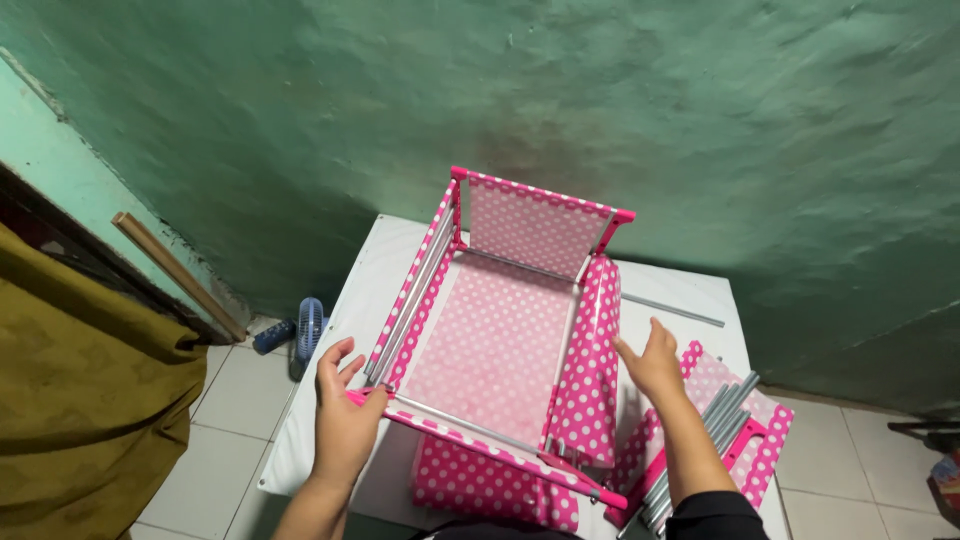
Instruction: The person disassembles a pink polka-dotted fabric storage shelf by removing metal rods and fabric panels one by one. The components are taken apart systematically and placed on the white table surface.
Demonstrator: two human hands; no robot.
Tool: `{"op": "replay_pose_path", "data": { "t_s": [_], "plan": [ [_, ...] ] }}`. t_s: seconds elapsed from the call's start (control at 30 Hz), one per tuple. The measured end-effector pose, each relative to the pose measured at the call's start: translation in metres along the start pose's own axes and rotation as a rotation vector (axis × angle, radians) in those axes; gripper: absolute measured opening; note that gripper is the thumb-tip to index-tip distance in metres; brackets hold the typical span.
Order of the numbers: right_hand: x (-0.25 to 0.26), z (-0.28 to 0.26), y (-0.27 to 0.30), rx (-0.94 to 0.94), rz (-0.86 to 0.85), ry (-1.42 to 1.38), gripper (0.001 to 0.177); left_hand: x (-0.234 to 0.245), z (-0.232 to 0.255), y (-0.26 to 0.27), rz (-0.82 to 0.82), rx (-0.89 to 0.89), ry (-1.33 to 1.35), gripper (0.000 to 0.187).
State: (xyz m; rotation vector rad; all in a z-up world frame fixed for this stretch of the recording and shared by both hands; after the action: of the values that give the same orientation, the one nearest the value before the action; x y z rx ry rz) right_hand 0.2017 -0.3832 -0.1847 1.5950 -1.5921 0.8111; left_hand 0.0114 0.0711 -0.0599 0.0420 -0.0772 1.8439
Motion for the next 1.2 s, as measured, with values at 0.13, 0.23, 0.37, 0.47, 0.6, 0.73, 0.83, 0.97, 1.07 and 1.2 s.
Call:
{"op": "replay_pose_path", "data": {
  "t_s": [0.13, 0.23, 0.37, 0.47, 0.6, 0.73, 0.83, 0.97, 1.07, 1.2],
  "plan": [
    [0.042, -0.038, -0.04, 0.129, 0.154, 0.147, 0.084, 0.005, -0.013, -0.004, 0.07, 0.017, -0.072, 0.075],
    [0.054, -0.054, -0.086, 0.111, 0.167, 0.116, 0.075, 0.016, -0.034, -0.001, 0.062, 0.05, -0.049, 0.073],
    [0.029, -0.015, -0.133, -0.053, 0.045, 0.17, 0.053, 0.036, -0.072, -0.001, 0.143, 0.067, -0.046, 0.071],
    [0.005, 0.032, -0.139, -0.204, -0.101, 0.256, 0.049, 0.05, -0.097, -0.006, 0.106, -0.007, -0.281, 0.058],
    [-0.015, 0.068, -0.131, -0.239, -0.191, 0.351, 0.047, 0.073, -0.112, -0.023, 0.057, -0.062, -0.78, 0.042],
    [-0.034, 0.074, -0.139, -0.099, -0.137, 0.364, 0.049, 0.078, -0.093, -0.055, -0.039, -0.012, -0.812, 0.04],
    [-0.041, 0.073, -0.151, 0.049, 0.001, 0.385, 0.051, 0.03, -0.062, -0.075, -0.158, -0.151, -0.866, 0.042],
    [-0.042, 0.08, -0.17, -0.017, -0.137, 0.54, 0.034, -0.047, -0.005, -0.089, -0.453, -0.321, -0.886, 0.056],
    [-0.038, 0.086, -0.177, 0.011, -0.115, 0.543, 0.02, -0.084, 0.036, -0.095, -0.61, -0.186, -0.924, 0.055],
    [0.001, 0.084, -0.196, 0.182, 0.001, 0.487, 0.016, -0.121, 0.079, -0.108, -0.631, -0.256, -0.883, 0.071]
  ]
}}
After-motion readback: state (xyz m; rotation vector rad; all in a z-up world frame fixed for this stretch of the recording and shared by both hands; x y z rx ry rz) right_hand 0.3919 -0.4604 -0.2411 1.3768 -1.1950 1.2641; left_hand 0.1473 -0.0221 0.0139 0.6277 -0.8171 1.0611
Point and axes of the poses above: each hand's wrist, its own y-axis away from the middle knuckle, its own x-axis out of the back of the hand, z = x × y, the point moved 2 cm from there along -y, towards the middle knuckle, and after that the axes turned 12 degrees about -z, right-handed, at the moved point
